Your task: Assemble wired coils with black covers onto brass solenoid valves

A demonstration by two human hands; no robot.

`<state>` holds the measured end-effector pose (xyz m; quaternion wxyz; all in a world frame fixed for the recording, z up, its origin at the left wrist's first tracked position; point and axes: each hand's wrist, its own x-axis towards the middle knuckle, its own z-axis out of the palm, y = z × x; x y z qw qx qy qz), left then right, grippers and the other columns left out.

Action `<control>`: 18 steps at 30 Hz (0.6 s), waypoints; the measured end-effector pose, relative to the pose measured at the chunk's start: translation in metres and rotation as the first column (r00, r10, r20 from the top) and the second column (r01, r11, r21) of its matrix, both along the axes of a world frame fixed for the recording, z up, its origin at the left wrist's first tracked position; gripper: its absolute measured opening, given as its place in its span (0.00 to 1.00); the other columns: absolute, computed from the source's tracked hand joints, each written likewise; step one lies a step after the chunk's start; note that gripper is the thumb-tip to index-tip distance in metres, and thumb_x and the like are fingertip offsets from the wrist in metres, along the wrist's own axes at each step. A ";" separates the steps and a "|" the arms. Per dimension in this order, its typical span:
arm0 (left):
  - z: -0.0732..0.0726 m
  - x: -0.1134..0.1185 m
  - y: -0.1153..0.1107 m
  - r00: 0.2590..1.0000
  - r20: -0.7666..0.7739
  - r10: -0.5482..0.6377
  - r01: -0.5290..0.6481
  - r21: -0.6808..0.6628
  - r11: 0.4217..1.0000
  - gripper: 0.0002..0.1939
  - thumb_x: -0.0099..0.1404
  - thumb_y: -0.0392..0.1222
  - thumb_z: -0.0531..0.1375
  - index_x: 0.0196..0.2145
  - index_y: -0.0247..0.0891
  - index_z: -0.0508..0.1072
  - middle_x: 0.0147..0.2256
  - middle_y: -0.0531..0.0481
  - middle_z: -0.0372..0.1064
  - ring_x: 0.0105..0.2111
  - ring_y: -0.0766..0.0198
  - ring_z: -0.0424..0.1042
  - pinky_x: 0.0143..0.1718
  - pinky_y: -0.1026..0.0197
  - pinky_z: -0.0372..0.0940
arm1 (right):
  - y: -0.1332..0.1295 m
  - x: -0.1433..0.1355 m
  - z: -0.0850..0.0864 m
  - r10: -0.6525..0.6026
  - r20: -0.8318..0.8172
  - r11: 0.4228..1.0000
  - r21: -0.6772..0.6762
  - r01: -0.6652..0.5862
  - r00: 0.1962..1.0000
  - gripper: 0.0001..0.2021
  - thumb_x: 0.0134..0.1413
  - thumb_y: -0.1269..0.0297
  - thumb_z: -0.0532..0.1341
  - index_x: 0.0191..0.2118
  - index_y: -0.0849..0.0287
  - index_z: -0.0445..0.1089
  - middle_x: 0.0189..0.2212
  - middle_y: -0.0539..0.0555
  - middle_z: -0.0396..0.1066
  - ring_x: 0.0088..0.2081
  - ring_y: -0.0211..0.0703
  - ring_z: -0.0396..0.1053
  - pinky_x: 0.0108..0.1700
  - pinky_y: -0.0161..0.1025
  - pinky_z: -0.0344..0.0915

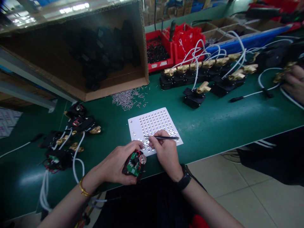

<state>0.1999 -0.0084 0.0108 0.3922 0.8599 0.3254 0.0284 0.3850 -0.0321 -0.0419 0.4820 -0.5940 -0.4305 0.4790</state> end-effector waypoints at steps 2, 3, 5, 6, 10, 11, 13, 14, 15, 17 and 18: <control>0.000 -0.001 -0.001 1.000 0.003 0.005 -0.005 -0.016 1.000 0.33 0.50 0.68 0.56 0.43 0.39 0.61 0.45 0.45 0.62 0.38 0.56 0.66 0.38 0.56 0.62 | 0.000 0.000 0.001 -0.001 -0.007 1.000 0.004 0.001 1.000 0.13 0.53 0.54 0.60 0.33 0.59 0.62 0.25 0.54 0.73 0.26 0.43 0.73 0.27 0.37 0.69; 0.000 -0.001 -0.001 1.000 -0.007 0.004 -0.004 -0.018 1.000 0.33 0.50 0.68 0.56 0.43 0.39 0.61 0.45 0.45 0.62 0.37 0.56 0.66 0.38 0.56 0.62 | 0.000 0.000 0.001 -0.003 -0.010 1.000 0.006 0.003 1.000 0.13 0.53 0.54 0.60 0.33 0.59 0.62 0.25 0.54 0.73 0.26 0.43 0.73 0.27 0.37 0.69; 0.001 0.002 0.001 0.999 -0.034 0.000 0.000 -0.012 1.000 0.32 0.50 0.67 0.57 0.42 0.39 0.61 0.43 0.45 0.63 0.35 0.57 0.65 0.36 0.56 0.62 | 0.001 0.000 0.002 -0.008 -0.012 1.000 0.008 0.008 1.000 0.13 0.52 0.54 0.61 0.32 0.58 0.62 0.25 0.54 0.72 0.26 0.43 0.73 0.27 0.37 0.69; 0.002 0.004 0.002 0.999 -0.045 -0.001 0.000 -0.006 1.000 0.32 0.49 0.67 0.57 0.41 0.39 0.61 0.42 0.46 0.63 0.34 0.57 0.65 0.35 0.57 0.62 | 0.001 0.000 0.002 -0.009 -0.012 1.000 0.010 0.009 1.000 0.13 0.52 0.54 0.61 0.32 0.58 0.62 0.24 0.53 0.72 0.26 0.43 0.73 0.27 0.37 0.69; 0.002 0.009 0.004 0.998 -0.056 -0.003 0.003 -0.001 1.000 0.31 0.49 0.68 0.56 0.39 0.40 0.60 0.38 0.48 0.62 0.31 0.59 0.64 0.31 0.59 0.60 | 0.001 0.000 0.002 -0.008 -0.017 1.000 0.010 0.008 1.000 0.13 0.52 0.54 0.61 0.32 0.58 0.62 0.24 0.53 0.72 0.26 0.43 0.73 0.28 0.37 0.69; 0.001 0.008 0.004 0.999 -0.053 -0.002 0.001 -0.004 1.000 0.31 0.49 0.68 0.56 0.39 0.40 0.60 0.37 0.48 0.62 0.31 0.59 0.64 0.31 0.59 0.59 | 0.001 -0.001 0.002 -0.010 -0.022 1.000 0.009 0.010 1.000 0.13 0.52 0.54 0.61 0.32 0.58 0.62 0.23 0.53 0.72 0.26 0.43 0.73 0.28 0.37 0.69; 0.000 0.007 0.002 0.999 -0.044 0.008 -0.009 -0.015 1.000 0.31 0.49 0.68 0.56 0.39 0.40 0.60 0.37 0.48 0.62 0.31 0.59 0.63 0.31 0.59 0.59 | 0.000 -0.001 0.002 -0.015 -0.027 1.000 0.007 0.015 1.000 0.12 0.52 0.54 0.61 0.32 0.58 0.62 0.23 0.52 0.72 0.25 0.43 0.73 0.28 0.37 0.69; -0.001 0.005 0.000 0.999 -0.041 0.016 -0.017 -0.022 1.000 0.31 0.49 0.68 0.56 0.39 0.40 0.60 0.37 0.48 0.62 0.31 0.59 0.63 0.32 0.59 0.59 | 0.000 -0.001 0.002 -0.016 -0.026 1.000 0.007 0.016 1.000 0.12 0.52 0.55 0.61 0.31 0.58 0.62 0.23 0.52 0.71 0.25 0.42 0.73 0.28 0.37 0.69; -0.002 0.004 -0.002 0.999 -0.039 0.024 -0.025 -0.030 0.999 0.31 0.49 0.68 0.56 0.39 0.40 0.60 0.37 0.48 0.62 0.31 0.59 0.63 0.33 0.59 0.59 | 0.000 -0.001 0.002 -0.017 -0.025 1.000 0.008 0.017 1.000 0.12 0.53 0.55 0.61 0.31 0.58 0.62 0.23 0.52 0.71 0.25 0.42 0.73 0.28 0.37 0.69; -0.003 0.001 -0.005 0.998 -0.032 0.045 -0.046 -0.047 0.998 0.31 0.50 0.68 0.55 0.39 0.40 0.59 0.37 0.48 0.62 0.32 0.59 0.63 0.34 0.59 0.59 | 0.000 -0.001 0.001 -0.014 -0.022 1.000 0.013 0.014 1.000 0.11 0.53 0.56 0.60 0.32 0.58 0.62 0.23 0.52 0.71 0.25 0.42 0.72 0.28 0.37 0.69; -0.004 -0.001 -0.006 0.998 -0.025 0.060 -0.061 -0.057 0.997 0.31 0.50 0.69 0.55 0.39 0.40 0.59 0.38 0.48 0.62 0.32 0.59 0.63 0.35 0.58 0.59 | 0.000 -0.001 0.001 -0.010 -0.026 1.000 0.016 0.011 1.000 0.11 0.53 0.55 0.60 0.32 0.58 0.63 0.23 0.52 0.72 0.25 0.42 0.72 0.28 0.37 0.69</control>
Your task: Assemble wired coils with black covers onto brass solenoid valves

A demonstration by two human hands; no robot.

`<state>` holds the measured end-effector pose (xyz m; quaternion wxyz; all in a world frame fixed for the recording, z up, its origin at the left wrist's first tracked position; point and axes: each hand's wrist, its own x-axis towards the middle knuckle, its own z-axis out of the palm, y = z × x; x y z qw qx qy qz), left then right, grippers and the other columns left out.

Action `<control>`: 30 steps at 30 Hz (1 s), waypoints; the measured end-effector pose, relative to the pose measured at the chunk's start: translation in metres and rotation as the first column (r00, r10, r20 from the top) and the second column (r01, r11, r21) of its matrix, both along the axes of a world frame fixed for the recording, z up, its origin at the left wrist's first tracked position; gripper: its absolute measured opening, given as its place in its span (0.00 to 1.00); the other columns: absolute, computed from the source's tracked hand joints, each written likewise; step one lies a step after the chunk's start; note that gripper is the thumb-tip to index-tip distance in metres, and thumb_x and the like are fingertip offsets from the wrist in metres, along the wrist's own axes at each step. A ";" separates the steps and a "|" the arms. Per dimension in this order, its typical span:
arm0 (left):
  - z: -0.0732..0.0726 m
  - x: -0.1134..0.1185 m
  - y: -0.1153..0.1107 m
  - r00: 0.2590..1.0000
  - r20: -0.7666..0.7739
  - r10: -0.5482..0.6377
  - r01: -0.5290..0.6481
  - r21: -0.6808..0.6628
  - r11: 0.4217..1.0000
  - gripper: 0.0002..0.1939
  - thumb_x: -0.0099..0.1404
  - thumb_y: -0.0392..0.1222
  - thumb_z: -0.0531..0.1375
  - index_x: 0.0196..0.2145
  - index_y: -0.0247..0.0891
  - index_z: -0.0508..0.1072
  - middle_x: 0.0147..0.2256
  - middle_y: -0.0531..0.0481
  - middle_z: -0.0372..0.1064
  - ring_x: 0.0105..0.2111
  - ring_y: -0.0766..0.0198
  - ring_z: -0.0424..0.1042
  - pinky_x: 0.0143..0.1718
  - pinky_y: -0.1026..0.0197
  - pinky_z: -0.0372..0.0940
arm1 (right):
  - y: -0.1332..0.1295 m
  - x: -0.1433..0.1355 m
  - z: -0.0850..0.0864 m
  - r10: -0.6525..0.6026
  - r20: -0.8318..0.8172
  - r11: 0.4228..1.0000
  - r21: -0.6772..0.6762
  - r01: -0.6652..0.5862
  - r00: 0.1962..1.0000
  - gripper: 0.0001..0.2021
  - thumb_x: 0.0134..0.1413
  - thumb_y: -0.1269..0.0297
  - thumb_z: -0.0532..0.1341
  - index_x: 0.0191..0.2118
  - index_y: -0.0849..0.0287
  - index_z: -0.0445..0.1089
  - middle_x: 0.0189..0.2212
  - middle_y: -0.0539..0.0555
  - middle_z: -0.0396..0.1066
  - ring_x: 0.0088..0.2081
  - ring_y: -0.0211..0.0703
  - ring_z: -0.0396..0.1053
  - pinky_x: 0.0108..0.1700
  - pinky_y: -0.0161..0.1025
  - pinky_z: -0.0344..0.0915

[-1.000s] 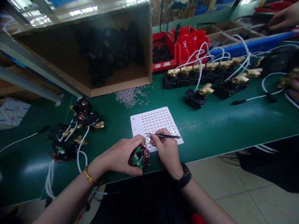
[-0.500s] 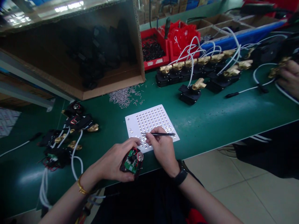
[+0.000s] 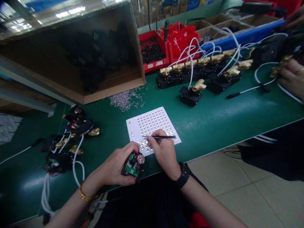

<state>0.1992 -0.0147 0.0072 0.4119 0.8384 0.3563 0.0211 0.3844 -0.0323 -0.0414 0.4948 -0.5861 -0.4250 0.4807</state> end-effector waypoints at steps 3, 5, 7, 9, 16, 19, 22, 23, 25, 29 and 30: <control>-0.002 -0.005 -0.003 0.996 0.062 0.063 -0.061 -0.026 0.998 0.33 0.49 0.71 0.53 0.40 0.40 0.59 0.40 0.46 0.61 0.36 0.57 0.64 0.38 0.57 0.60 | 0.000 0.002 -0.002 0.015 -0.055 1.000 0.003 -0.015 0.998 0.12 0.52 0.54 0.61 0.32 0.58 0.63 0.24 0.53 0.73 0.25 0.43 0.73 0.28 0.38 0.71; -0.002 -0.007 -0.005 0.988 0.112 0.105 -0.100 -0.043 0.994 0.36 0.47 0.73 0.53 0.41 0.39 0.60 0.44 0.44 0.60 0.40 0.54 0.64 0.41 0.55 0.60 | 0.000 0.004 -0.004 0.020 -0.098 1.000 -0.004 -0.020 0.995 0.14 0.51 0.53 0.62 0.32 0.59 0.63 0.24 0.54 0.73 0.26 0.43 0.73 0.28 0.38 0.71; -0.002 -0.009 -0.006 0.983 0.132 0.130 -0.122 -0.061 0.991 0.38 0.45 0.73 0.55 0.42 0.39 0.61 0.50 0.41 0.58 0.45 0.51 0.63 0.44 0.53 0.60 | -0.001 0.005 -0.004 0.028 -0.097 1.000 -0.008 -0.029 0.995 0.14 0.51 0.53 0.62 0.32 0.59 0.63 0.24 0.55 0.74 0.26 0.44 0.73 0.28 0.38 0.71; -0.001 -0.010 -0.007 0.984 0.125 0.129 -0.120 -0.077 0.990 0.37 0.45 0.72 0.57 0.43 0.40 0.63 0.55 0.41 0.55 0.49 0.48 0.62 0.47 0.51 0.60 | -0.001 0.005 -0.004 0.046 -0.045 0.999 -0.001 -0.046 0.998 0.14 0.51 0.53 0.62 0.32 0.60 0.65 0.24 0.55 0.74 0.26 0.44 0.73 0.28 0.38 0.71; 0.000 -0.015 -0.009 0.982 0.125 0.139 -0.131 -0.075 0.989 0.36 0.47 0.68 0.59 0.47 0.41 0.64 0.57 0.42 0.57 0.53 0.47 0.61 0.52 0.48 0.58 | -0.002 0.002 0.000 0.056 0.106 0.998 0.032 -0.060 0.993 0.12 0.53 0.55 0.61 0.31 0.60 0.67 0.24 0.55 0.74 0.26 0.45 0.73 0.30 0.40 0.69; -0.002 -0.017 -0.010 0.981 0.137 0.134 -0.126 -0.066 0.990 0.35 0.48 0.66 0.60 0.47 0.40 0.64 0.59 0.43 0.55 0.55 0.48 0.59 0.54 0.48 0.57 | -0.002 0.002 0.002 0.081 0.121 0.995 0.044 -0.087 0.989 0.13 0.53 0.54 0.61 0.30 0.60 0.67 0.24 0.55 0.74 0.26 0.44 0.72 0.30 0.39 0.69; -0.002 -0.018 -0.010 0.982 0.137 0.133 -0.126 -0.058 0.990 0.35 0.48 0.65 0.61 0.48 0.40 0.64 0.59 0.43 0.55 0.55 0.48 0.60 0.54 0.48 0.57 | -0.001 0.004 0.006 0.110 0.119 0.993 0.038 -0.116 0.987 0.13 0.52 0.53 0.61 0.29 0.60 0.66 0.24 0.55 0.74 0.26 0.44 0.73 0.29 0.39 0.69; -0.002 -0.018 -0.010 0.982 0.131 0.134 -0.128 -0.056 0.990 0.35 0.48 0.64 0.61 0.48 0.40 0.63 0.58 0.42 0.56 0.55 0.48 0.60 0.54 0.48 0.57 | 0.000 0.004 0.007 0.120 0.122 0.992 0.035 -0.125 0.985 0.14 0.52 0.53 0.61 0.29 0.60 0.66 0.24 0.56 0.74 0.26 0.44 0.72 0.29 0.39 0.69; -0.001 -0.018 -0.010 0.984 0.118 0.136 -0.131 -0.054 0.990 0.36 0.47 0.63 0.62 0.49 0.40 0.63 0.58 0.42 0.57 0.54 0.48 0.61 0.53 0.47 0.58 | 0.000 0.006 0.008 0.146 0.128 0.988 0.027 -0.150 0.981 0.14 0.52 0.53 0.61 0.28 0.60 0.66 0.24 0.56 0.74 0.26 0.44 0.72 0.29 0.39 0.69; -0.002 -0.017 -0.009 0.983 0.109 0.147 -0.142 -0.051 0.989 0.36 0.47 0.62 0.63 0.49 0.40 0.63 0.57 0.42 0.58 0.53 0.46 0.62 0.51 0.47 0.59 | 0.001 0.009 0.004 0.187 0.130 0.982 0.005 -0.189 0.974 0.13 0.53 0.54 0.61 0.29 0.60 0.66 0.25 0.56 0.74 0.27 0.44 0.72 0.30 0.39 0.69; -0.004 -0.017 -0.009 0.982 0.112 0.151 -0.145 -0.052 0.988 0.36 0.46 0.61 0.63 0.49 0.40 0.63 0.57 0.41 0.58 0.53 0.46 0.63 0.51 0.47 0.59 | 0.001 0.009 0.003 0.190 0.134 0.981 0.005 -0.192 0.973 0.13 0.53 0.54 0.61 0.29 0.60 0.66 0.25 0.56 0.74 0.27 0.44 0.72 0.30 0.39 0.68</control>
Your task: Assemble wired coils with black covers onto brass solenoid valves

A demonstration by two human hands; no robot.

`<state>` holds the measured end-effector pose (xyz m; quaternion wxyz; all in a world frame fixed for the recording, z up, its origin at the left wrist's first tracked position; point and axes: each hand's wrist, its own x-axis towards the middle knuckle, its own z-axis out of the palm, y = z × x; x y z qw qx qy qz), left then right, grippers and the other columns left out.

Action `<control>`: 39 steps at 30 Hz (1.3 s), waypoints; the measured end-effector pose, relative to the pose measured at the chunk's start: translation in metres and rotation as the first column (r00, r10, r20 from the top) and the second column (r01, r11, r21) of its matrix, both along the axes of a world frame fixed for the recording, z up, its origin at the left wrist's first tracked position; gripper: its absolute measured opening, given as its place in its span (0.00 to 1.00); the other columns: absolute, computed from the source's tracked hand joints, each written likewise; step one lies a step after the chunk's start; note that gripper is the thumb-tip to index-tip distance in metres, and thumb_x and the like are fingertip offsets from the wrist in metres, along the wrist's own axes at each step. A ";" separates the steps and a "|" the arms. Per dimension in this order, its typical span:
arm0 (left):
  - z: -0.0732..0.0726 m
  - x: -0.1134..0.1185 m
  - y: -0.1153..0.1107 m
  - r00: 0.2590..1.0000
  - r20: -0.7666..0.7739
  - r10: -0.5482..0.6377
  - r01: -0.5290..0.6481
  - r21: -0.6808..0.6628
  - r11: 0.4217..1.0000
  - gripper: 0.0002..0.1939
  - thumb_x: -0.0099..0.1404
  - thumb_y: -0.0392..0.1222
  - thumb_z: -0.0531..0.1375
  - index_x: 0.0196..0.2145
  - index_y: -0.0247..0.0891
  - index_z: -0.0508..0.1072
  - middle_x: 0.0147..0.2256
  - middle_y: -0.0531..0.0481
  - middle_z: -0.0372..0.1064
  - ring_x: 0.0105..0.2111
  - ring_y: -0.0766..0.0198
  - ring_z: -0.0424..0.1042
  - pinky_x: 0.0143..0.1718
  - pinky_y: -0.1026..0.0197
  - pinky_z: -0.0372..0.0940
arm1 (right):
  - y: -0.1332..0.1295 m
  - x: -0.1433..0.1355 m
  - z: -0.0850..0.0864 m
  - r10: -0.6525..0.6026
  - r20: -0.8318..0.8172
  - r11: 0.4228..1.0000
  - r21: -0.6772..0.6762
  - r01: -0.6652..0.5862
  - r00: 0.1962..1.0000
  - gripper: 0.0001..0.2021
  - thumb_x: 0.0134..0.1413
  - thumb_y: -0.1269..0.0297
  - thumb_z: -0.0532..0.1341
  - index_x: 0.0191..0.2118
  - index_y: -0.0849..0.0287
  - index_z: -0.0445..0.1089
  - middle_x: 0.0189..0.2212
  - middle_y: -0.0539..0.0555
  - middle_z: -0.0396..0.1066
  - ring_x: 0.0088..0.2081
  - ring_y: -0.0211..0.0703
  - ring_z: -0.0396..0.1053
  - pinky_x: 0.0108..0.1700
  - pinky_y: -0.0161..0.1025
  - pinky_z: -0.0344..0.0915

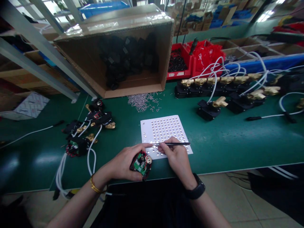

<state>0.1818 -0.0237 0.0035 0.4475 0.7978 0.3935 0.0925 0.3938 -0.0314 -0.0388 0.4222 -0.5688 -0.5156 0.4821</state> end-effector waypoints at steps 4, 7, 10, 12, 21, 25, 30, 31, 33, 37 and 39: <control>-0.004 -0.004 0.000 0.996 0.084 0.013 -0.011 -0.029 1.000 0.33 0.47 0.62 0.63 0.46 0.41 0.65 0.55 0.42 0.60 0.51 0.47 0.63 0.51 0.47 0.59 | -0.001 -0.002 -0.004 -0.024 -0.008 1.000 -0.001 0.024 1.000 0.12 0.54 0.55 0.61 0.30 0.60 0.66 0.25 0.55 0.74 0.28 0.43 0.72 0.31 0.37 0.68; 0.000 -0.014 -0.001 0.971 0.214 0.103 -0.102 -0.017 0.995 0.34 0.45 0.66 0.62 0.43 0.40 0.65 0.54 0.42 0.59 0.52 0.47 0.62 0.52 0.48 0.58 | -0.001 -0.005 -0.004 -0.073 -0.093 0.997 -0.039 0.069 0.993 0.12 0.52 0.56 0.63 0.32 0.59 0.65 0.25 0.54 0.74 0.28 0.43 0.73 0.31 0.36 0.69; 0.007 -0.026 -0.002 0.900 0.277 0.338 -0.370 0.075 0.926 0.38 0.39 0.64 0.66 0.44 0.40 0.64 0.55 0.41 0.55 0.55 0.46 0.57 0.54 0.47 0.54 | -0.002 -0.006 -0.002 -0.113 -0.182 0.993 -0.056 0.104 0.977 0.13 0.48 0.57 0.66 0.31 0.59 0.65 0.25 0.54 0.74 0.29 0.43 0.74 0.31 0.36 0.70; 0.008 -0.030 -0.005 0.805 0.307 0.507 -0.557 0.102 0.824 0.39 0.39 0.58 0.69 0.46 0.41 0.62 0.54 0.41 0.55 0.55 0.46 0.57 0.55 0.46 0.53 | -0.005 -0.004 -0.001 -0.138 -0.243 0.990 -0.068 0.125 0.960 0.13 0.45 0.58 0.68 0.30 0.60 0.66 0.26 0.56 0.75 0.29 0.44 0.74 0.32 0.36 0.71; -0.025 -0.007 -0.020 0.534 0.482 0.694 -0.769 -0.064 0.636 0.37 0.47 0.36 0.69 0.50 0.42 0.55 0.50 0.46 0.58 0.49 0.54 0.63 0.52 0.52 0.59 | 0.004 -0.019 0.032 -0.173 -0.713 0.951 -0.300 -0.073 0.679 0.11 0.40 0.61 0.70 0.30 0.59 0.71 0.32 0.60 0.76 0.37 0.48 0.74 0.38 0.38 0.72; -0.028 -0.002 -0.023 0.529 0.495 0.689 -0.769 -0.065 0.636 0.37 0.46 0.33 0.69 0.50 0.42 0.55 0.50 0.46 0.59 0.50 0.55 0.63 0.53 0.51 0.58 | 0.008 -0.054 0.048 -0.058 -0.727 0.969 -0.207 -0.137 0.685 0.11 0.40 0.61 0.71 0.27 0.59 0.71 0.28 0.55 0.76 0.34 0.43 0.74 0.41 0.37 0.70; -0.028 -0.005 -0.023 0.543 0.475 0.693 -0.761 -0.072 0.645 0.39 0.45 0.34 0.70 0.51 0.43 0.55 0.51 0.46 0.59 0.52 0.53 0.62 0.56 0.50 0.55 | 0.009 -0.065 0.046 -0.085 -0.628 0.985 -0.169 -0.029 0.773 0.12 0.38 0.60 0.72 0.27 0.59 0.71 0.28 0.53 0.76 0.33 0.40 0.73 0.40 0.35 0.66; -0.028 -0.005 -0.023 0.545 0.474 0.692 -0.758 -0.074 0.648 0.40 0.44 0.34 0.70 0.51 0.43 0.55 0.52 0.46 0.59 0.52 0.53 0.62 0.56 0.50 0.55 | 0.009 -0.064 0.045 -0.086 -0.618 0.985 -0.172 -0.028 0.782 0.12 0.38 0.59 0.72 0.27 0.59 0.71 0.29 0.53 0.76 0.34 0.41 0.72 0.41 0.35 0.66; -0.030 -0.005 -0.023 0.544 0.476 0.691 -0.754 -0.083 0.651 0.40 0.45 0.34 0.70 0.52 0.43 0.55 0.52 0.46 0.59 0.53 0.54 0.61 0.56 0.50 0.55 | 0.008 -0.063 0.044 -0.080 -0.604 0.984 -0.174 -0.034 0.793 0.12 0.38 0.59 0.71 0.27 0.59 0.71 0.30 0.53 0.76 0.35 0.42 0.72 0.42 0.38 0.65; -0.030 -0.003 -0.023 0.538 0.480 0.693 -0.760 -0.080 0.645 0.40 0.45 0.35 0.70 0.52 0.43 0.55 0.52 0.47 0.59 0.53 0.54 0.61 0.56 0.51 0.55 | 0.008 -0.063 0.047 -0.069 -0.580 0.985 -0.167 -0.036 0.812 0.12 0.38 0.59 0.71 0.27 0.59 0.71 0.30 0.54 0.76 0.36 0.43 0.72 0.42 0.39 0.64; -0.028 -0.003 -0.023 0.543 0.473 0.694 -0.769 -0.053 0.637 0.40 0.45 0.36 0.70 0.52 0.42 0.56 0.51 0.47 0.59 0.52 0.55 0.61 0.55 0.52 0.56 | 0.008 -0.064 0.050 -0.072 -0.575 0.985 -0.168 -0.031 0.815 0.12 0.38 0.59 0.71 0.27 0.59 0.71 0.29 0.53 0.76 0.35 0.43 0.72 0.42 0.39 0.64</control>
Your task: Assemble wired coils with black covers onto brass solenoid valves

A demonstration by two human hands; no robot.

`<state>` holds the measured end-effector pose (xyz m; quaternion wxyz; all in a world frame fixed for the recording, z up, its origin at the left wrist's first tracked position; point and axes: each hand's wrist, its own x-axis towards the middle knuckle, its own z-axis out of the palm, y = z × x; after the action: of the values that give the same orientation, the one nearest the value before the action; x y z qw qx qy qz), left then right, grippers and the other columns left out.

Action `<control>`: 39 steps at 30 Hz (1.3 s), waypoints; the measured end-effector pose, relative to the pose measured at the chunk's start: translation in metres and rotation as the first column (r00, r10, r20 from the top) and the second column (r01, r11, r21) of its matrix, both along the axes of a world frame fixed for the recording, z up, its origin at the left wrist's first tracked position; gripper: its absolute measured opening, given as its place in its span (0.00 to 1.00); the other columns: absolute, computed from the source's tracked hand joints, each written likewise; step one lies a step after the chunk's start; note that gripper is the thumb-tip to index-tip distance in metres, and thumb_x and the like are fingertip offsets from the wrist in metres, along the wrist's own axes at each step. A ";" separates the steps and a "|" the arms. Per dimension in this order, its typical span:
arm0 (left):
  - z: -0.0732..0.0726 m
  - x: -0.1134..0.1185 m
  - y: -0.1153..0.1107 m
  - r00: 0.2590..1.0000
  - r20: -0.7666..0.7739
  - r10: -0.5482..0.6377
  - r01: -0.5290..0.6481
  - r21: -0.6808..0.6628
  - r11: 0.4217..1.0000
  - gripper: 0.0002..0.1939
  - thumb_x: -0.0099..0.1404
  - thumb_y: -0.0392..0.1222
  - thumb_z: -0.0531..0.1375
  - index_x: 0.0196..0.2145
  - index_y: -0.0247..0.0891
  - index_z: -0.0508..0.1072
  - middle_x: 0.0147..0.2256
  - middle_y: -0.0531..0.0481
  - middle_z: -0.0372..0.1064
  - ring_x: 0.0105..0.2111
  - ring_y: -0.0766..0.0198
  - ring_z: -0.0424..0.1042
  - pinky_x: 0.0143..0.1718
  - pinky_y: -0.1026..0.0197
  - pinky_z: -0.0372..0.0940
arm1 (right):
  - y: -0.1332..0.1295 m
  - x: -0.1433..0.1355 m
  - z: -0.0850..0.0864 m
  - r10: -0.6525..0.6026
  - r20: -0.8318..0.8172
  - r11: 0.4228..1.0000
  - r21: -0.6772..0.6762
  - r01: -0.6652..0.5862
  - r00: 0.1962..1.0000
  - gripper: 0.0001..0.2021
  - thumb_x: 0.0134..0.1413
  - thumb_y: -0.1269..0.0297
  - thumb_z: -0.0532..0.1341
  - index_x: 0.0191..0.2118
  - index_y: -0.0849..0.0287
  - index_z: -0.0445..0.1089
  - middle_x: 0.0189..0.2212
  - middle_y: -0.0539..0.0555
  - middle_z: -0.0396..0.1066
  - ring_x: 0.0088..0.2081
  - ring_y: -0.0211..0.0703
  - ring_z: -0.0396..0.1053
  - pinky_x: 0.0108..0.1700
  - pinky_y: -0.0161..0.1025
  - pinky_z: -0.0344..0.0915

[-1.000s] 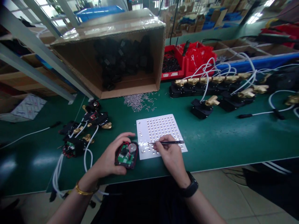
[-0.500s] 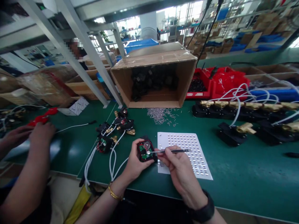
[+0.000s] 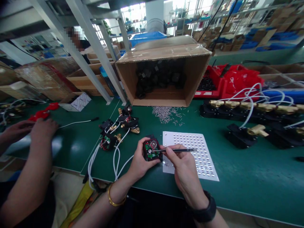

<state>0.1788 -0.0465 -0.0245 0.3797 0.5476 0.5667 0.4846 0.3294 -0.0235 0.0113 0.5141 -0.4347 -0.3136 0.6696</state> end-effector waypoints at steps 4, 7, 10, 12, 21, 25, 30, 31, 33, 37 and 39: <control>0.004 0.000 0.001 0.999 -0.035 0.014 -0.014 0.002 1.000 0.39 0.44 0.37 0.70 0.51 0.42 0.56 0.50 0.48 0.59 0.51 0.55 0.62 0.54 0.53 0.56 | 0.001 -0.001 0.004 -0.008 0.020 1.000 0.008 0.008 1.000 0.12 0.37 0.59 0.71 0.27 0.59 0.71 0.29 0.53 0.76 0.34 0.43 0.72 0.41 0.38 0.64; 0.006 0.001 0.001 0.999 -0.037 0.011 -0.011 0.002 1.000 0.39 0.45 0.36 0.70 0.51 0.42 0.56 0.50 0.48 0.60 0.51 0.55 0.62 0.53 0.52 0.57 | 0.000 -0.002 0.004 -0.018 0.055 0.999 0.036 0.016 0.998 0.12 0.38 0.59 0.71 0.27 0.59 0.71 0.29 0.53 0.76 0.34 0.43 0.72 0.41 0.38 0.64; 0.006 0.001 0.001 0.999 -0.042 0.009 -0.008 0.007 1.000 0.38 0.46 0.37 0.69 0.51 0.42 0.56 0.50 0.48 0.60 0.50 0.55 0.62 0.53 0.51 0.57 | -0.001 -0.004 0.003 -0.033 0.081 0.998 0.057 0.029 0.996 0.11 0.39 0.60 0.71 0.28 0.58 0.71 0.30 0.53 0.76 0.36 0.45 0.72 0.43 0.41 0.64; 0.005 0.001 0.001 0.999 -0.049 0.012 -0.011 0.007 1.000 0.38 0.46 0.37 0.70 0.51 0.42 0.56 0.50 0.48 0.60 0.51 0.55 0.62 0.53 0.51 0.57 | -0.002 -0.005 0.003 -0.043 0.090 0.997 0.065 0.037 0.995 0.11 0.39 0.60 0.71 0.28 0.58 0.71 0.30 0.53 0.76 0.37 0.47 0.72 0.44 0.42 0.64; 0.004 0.002 0.001 0.997 -0.076 0.027 -0.026 0.008 1.000 0.39 0.45 0.37 0.70 0.52 0.41 0.56 0.50 0.46 0.59 0.51 0.54 0.62 0.53 0.50 0.56 | -0.003 -0.004 0.002 -0.044 0.113 0.997 0.062 0.037 0.993 0.12 0.39 0.59 0.71 0.28 0.58 0.71 0.30 0.54 0.76 0.37 0.48 0.72 0.43 0.44 0.64; 0.003 0.000 0.001 0.996 -0.093 0.014 -0.013 0.017 1.000 0.41 0.46 0.38 0.69 0.54 0.43 0.54 0.52 0.46 0.57 0.53 0.54 0.60 0.55 0.50 0.55 | -0.002 -0.005 0.002 -0.051 0.112 0.996 0.072 0.043 0.992 0.12 0.40 0.59 0.70 0.28 0.58 0.70 0.31 0.54 0.76 0.36 0.47 0.72 0.43 0.43 0.65; 0.005 -0.002 0.001 0.988 -0.149 0.037 -0.019 0.121 0.993 0.43 0.47 0.42 0.69 0.57 0.43 0.53 0.58 0.43 0.47 0.60 0.49 0.48 0.60 0.45 0.47 | -0.002 -0.006 0.001 -0.060 0.126 0.995 0.082 0.050 0.990 0.12 0.40 0.59 0.70 0.28 0.58 0.70 0.31 0.54 0.76 0.36 0.49 0.72 0.43 0.45 0.66; 0.005 -0.002 0.000 0.987 -0.153 0.041 -0.021 0.135 0.991 0.43 0.48 0.43 0.69 0.57 0.44 0.52 0.59 0.43 0.45 0.60 0.48 0.47 0.61 0.44 0.47 | -0.002 -0.006 0.001 -0.059 0.130 0.995 0.086 0.048 0.990 0.12 0.40 0.59 0.70 0.28 0.58 0.70 0.31 0.55 0.76 0.37 0.49 0.72 0.43 0.45 0.66; 0.003 -0.001 -0.001 0.989 -0.138 0.049 -0.029 0.146 0.989 0.45 0.48 0.43 0.69 0.59 0.45 0.50 0.60 0.43 0.45 0.61 0.48 0.47 0.61 0.43 0.46 | -0.002 -0.006 0.000 -0.054 0.142 0.994 0.100 0.040 0.988 0.11 0.41 0.59 0.70 0.29 0.58 0.70 0.32 0.55 0.76 0.37 0.49 0.72 0.43 0.44 0.66; -0.009 0.002 -0.003 0.999 -0.015 0.052 -0.048 0.182 0.982 0.44 0.50 0.39 0.68 0.58 0.45 0.48 0.56 0.42 0.52 0.58 0.51 0.55 0.59 0.45 0.51 | -0.001 -0.007 0.000 -0.048 0.179 0.992 0.126 0.026 0.983 0.10 0.43 0.59 0.69 0.29 0.58 0.71 0.32 0.55 0.76 0.37 0.48 0.72 0.42 0.43 0.66; -0.015 0.003 -0.003 0.998 0.014 0.056 -0.058 0.250 0.966 0.39 0.51 0.39 0.68 0.55 0.44 0.50 0.55 0.41 0.54 0.57 0.51 0.57 0.58 0.44 0.53 | -0.001 -0.008 0.000 -0.055 0.193 0.990 0.137 0.028 0.980 0.10 0.43 0.59 0.69 0.29 0.59 0.71 0.32 0.55 0.76 0.37 0.48 0.72 0.42 0.43 0.66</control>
<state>0.1819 -0.0491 -0.0397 0.2952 0.5731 0.5153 0.5647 0.3215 -0.0243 0.0112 0.5224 -0.4698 -0.3979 0.5900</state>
